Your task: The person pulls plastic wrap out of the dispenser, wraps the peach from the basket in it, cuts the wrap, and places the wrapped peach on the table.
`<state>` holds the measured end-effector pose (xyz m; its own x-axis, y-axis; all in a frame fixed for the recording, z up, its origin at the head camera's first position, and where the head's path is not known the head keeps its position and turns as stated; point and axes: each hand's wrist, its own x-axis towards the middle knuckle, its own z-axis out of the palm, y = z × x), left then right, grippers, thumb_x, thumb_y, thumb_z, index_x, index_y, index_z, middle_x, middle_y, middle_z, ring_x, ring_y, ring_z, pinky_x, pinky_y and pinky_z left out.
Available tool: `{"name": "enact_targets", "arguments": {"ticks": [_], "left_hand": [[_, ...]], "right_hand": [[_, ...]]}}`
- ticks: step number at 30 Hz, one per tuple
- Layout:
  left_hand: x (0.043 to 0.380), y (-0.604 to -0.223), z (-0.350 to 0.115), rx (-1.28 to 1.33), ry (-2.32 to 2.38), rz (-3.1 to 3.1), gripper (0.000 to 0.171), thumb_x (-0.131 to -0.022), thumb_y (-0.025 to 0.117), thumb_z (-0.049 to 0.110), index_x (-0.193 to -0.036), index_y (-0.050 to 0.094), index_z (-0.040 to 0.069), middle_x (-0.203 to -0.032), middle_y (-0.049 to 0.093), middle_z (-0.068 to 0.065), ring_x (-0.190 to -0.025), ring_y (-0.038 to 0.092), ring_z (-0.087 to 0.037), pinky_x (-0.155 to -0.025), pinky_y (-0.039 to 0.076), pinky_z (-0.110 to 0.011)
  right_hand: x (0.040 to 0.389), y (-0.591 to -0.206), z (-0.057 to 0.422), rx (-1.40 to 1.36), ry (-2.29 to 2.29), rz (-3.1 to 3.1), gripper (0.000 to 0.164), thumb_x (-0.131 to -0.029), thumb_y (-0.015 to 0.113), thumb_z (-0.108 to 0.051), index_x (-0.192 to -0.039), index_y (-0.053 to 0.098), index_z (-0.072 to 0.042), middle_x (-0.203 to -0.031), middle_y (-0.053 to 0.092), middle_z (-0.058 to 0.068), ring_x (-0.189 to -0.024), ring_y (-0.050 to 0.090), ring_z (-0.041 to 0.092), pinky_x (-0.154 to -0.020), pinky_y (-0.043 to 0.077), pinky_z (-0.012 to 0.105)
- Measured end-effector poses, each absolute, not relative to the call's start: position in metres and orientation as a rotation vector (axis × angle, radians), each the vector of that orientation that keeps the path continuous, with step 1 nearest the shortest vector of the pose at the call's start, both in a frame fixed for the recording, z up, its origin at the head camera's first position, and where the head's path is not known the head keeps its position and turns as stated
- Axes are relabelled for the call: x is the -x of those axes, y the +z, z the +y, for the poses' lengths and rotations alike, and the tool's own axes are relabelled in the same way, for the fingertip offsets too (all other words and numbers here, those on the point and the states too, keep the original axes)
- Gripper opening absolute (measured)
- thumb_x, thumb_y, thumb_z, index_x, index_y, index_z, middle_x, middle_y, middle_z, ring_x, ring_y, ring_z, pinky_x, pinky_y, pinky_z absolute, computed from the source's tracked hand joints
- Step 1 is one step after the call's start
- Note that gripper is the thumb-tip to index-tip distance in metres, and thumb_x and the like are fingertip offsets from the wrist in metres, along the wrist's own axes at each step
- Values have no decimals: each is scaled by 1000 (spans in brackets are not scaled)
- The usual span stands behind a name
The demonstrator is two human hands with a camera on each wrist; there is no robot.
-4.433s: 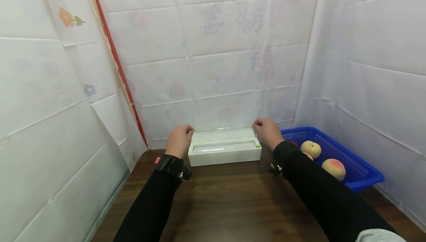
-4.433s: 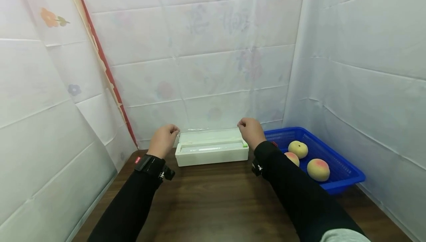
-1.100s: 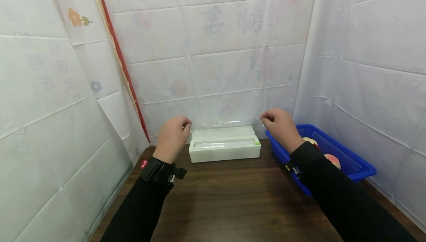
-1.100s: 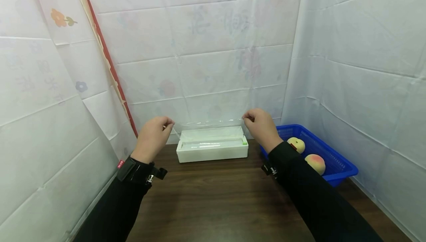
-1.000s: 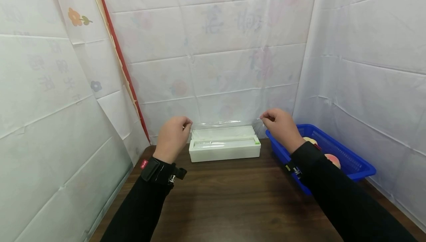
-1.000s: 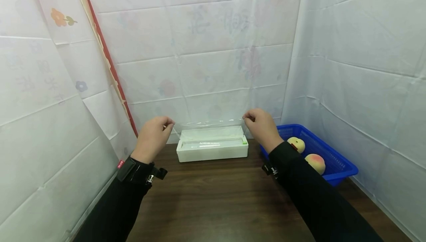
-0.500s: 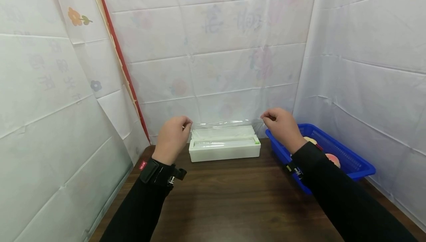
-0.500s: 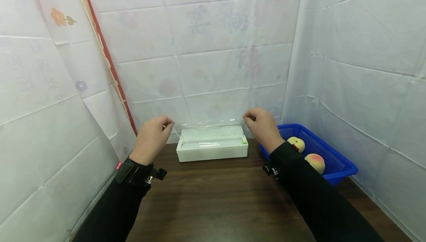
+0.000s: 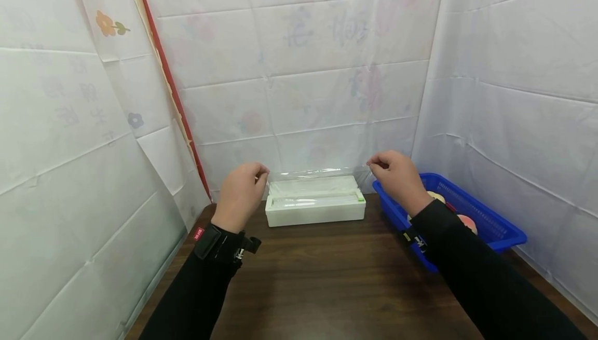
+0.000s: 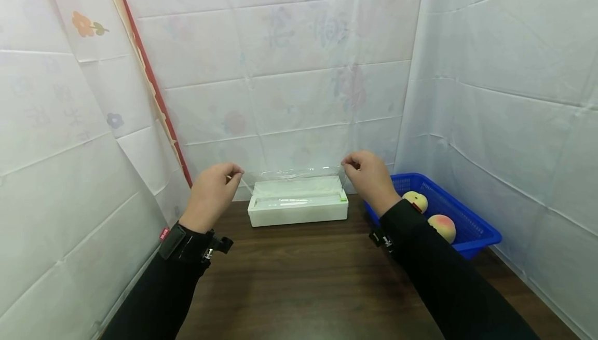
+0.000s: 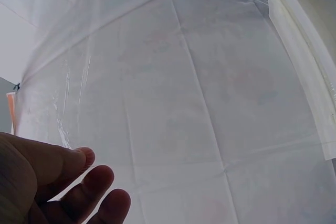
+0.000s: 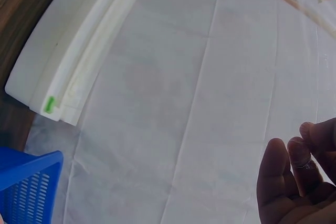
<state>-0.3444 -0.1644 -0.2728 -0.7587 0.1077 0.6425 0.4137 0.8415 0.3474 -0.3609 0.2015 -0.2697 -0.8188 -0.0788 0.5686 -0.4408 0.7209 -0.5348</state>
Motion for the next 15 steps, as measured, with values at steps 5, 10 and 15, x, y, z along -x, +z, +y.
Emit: {"name": "enact_targets", "arguments": {"ticks": [5, 10, 15], "left_hand": [[340, -272, -164, 384, -626, -2381, 21, -109, 60, 20, -110, 79, 12, -108, 77, -7, -84, 68, -21, -75, 54, -40], [336, -272, -163, 398, -622, -2369, 21, -109, 60, 20, -111, 79, 11, -108, 77, -8, -86, 69, -22, -76, 55, -40], [333, -271, -163, 400, -622, -2352, 21, -109, 59, 20, -111, 79, 12, -108, 77, -7, -86, 69, -21, -77, 56, -40]], "right_hand": [[358, -271, 202, -396, 933, -2399, 23, -108, 60, -17, -115, 79, -5, -115, 73, 16, -104, 67, 31, -90, 55, 51], [352, -273, 204, -382, 953, -2395, 24, -109, 59, -20, -117, 78, -7, -118, 72, 14, -106, 67, 31, -91, 55, 51], [348, -272, 205, -375, 945, -2393, 24, -109, 59, -19, -116, 78, -7, -118, 72, 14, -108, 66, 31, -92, 55, 52]]}}
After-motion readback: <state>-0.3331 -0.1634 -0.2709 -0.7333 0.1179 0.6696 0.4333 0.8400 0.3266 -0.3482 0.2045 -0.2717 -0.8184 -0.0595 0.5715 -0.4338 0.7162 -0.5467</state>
